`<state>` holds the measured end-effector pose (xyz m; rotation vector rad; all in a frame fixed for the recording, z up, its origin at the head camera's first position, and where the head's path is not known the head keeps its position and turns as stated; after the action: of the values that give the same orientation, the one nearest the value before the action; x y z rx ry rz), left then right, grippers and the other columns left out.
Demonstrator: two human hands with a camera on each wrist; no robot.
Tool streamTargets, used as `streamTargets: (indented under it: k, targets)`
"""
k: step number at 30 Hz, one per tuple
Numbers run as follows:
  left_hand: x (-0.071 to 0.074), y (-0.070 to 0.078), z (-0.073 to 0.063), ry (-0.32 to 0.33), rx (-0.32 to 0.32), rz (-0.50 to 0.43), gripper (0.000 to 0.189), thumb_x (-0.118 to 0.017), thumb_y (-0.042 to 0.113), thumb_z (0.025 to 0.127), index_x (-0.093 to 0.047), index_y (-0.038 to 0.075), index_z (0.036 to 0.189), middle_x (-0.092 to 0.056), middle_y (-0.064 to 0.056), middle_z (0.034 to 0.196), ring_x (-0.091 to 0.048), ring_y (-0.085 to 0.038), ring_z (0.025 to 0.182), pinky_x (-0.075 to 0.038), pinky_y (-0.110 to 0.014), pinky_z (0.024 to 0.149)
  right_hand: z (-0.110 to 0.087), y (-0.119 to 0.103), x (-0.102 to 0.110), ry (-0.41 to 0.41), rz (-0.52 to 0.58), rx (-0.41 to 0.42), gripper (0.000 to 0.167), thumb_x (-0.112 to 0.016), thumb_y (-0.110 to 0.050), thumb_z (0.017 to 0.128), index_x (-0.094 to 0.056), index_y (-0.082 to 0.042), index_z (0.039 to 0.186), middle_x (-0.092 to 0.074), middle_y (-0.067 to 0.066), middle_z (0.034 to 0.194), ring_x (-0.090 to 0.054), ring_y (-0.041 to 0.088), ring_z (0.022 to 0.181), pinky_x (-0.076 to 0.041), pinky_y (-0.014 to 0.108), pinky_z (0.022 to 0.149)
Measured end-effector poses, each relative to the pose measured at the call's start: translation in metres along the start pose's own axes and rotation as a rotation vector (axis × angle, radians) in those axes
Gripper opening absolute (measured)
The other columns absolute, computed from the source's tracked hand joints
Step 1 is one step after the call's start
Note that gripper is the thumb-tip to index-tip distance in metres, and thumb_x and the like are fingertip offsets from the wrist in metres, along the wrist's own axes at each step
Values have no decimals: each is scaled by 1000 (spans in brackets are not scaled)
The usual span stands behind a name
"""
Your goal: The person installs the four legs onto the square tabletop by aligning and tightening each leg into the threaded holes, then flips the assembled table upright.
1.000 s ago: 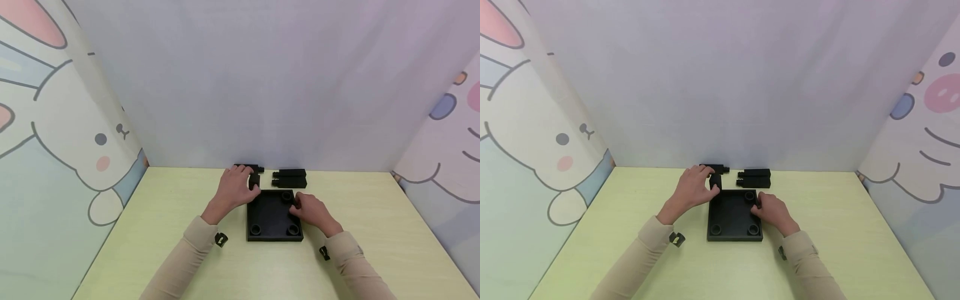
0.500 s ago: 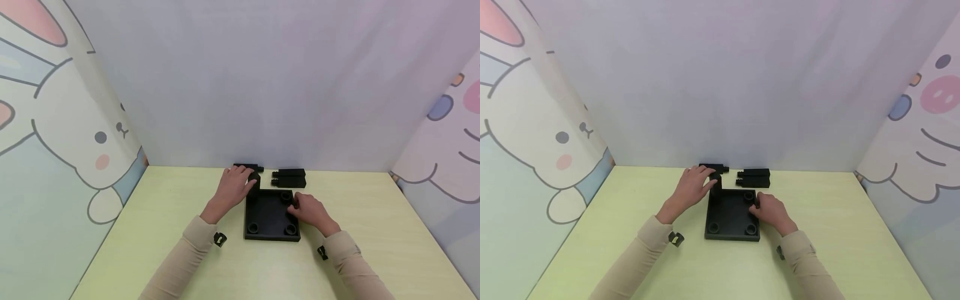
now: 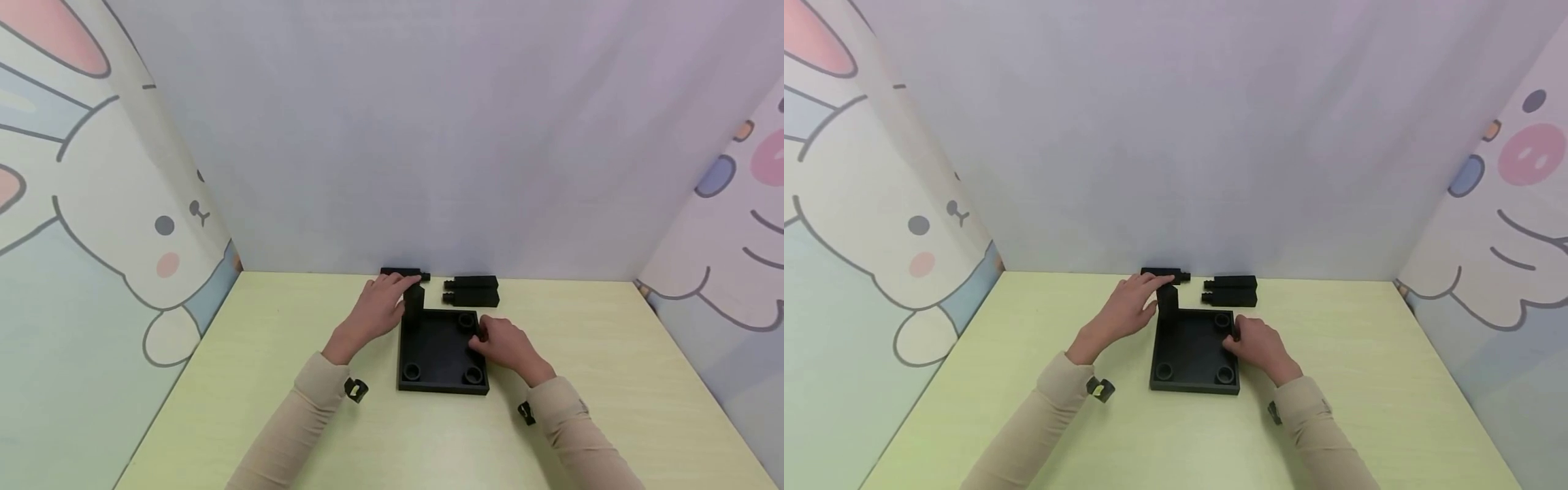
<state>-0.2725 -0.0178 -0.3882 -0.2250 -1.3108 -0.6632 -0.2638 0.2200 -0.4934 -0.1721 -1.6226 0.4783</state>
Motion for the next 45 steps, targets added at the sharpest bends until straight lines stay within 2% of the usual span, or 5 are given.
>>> streamTargets:
  k: [3,7,19,32,45]
  targets:
    - [-2,-3,2,-7,71,-25,51,-66,32,98,-54,15,145,-63,-9,135,-58,-31,120,-48,-49,94,1,0,1,2,-2,1,19,-64,-24,88,-52,-12,80,-52,2,67,-47,15,56,-34,30,52]
    - [-4,-4,3,48,111,-27,52,-65,50,97,-61,11,131,-66,-9,128,-60,-30,116,-48,-47,93,2,1,1,4,-6,3,19,-64,-25,88,-52,-12,80,-52,2,67,-47,15,56,-34,30,51]
    - [-1,1,2,102,-12,16,34,-60,28,103,-63,16,134,-67,-9,117,-62,-29,103,-50,-44,84,3,1,0,0,12,17,20,-64,-25,88,-51,-11,80,-51,2,67,-46,15,56,-34,30,51]
    - [-5,0,4,89,-39,34,32,-58,12,103,-63,19,134,-62,-9,118,-58,-28,100,-47,-40,78,5,2,-3,-25,2,12,20,-65,-26,88,-52,-12,81,-51,2,68,-47,15,57,-34,30,52]
    - [-8,-6,5,63,-61,-30,33,-60,19,103,-62,19,136,-62,-8,119,-58,-30,105,-50,-44,80,6,-1,-1,-31,-10,26,20,-64,-25,88,-51,-11,83,-51,2,69,-47,15,58,-34,29,52]
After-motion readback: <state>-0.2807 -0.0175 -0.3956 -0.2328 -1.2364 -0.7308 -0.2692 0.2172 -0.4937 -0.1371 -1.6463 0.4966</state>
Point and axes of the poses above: each hand's wrist, its own z-axis towards the middle knuckle, its own x-axis out of the back of the hand, y = z × x, the point moved 7 cm from there along z, towards the middle knuckle
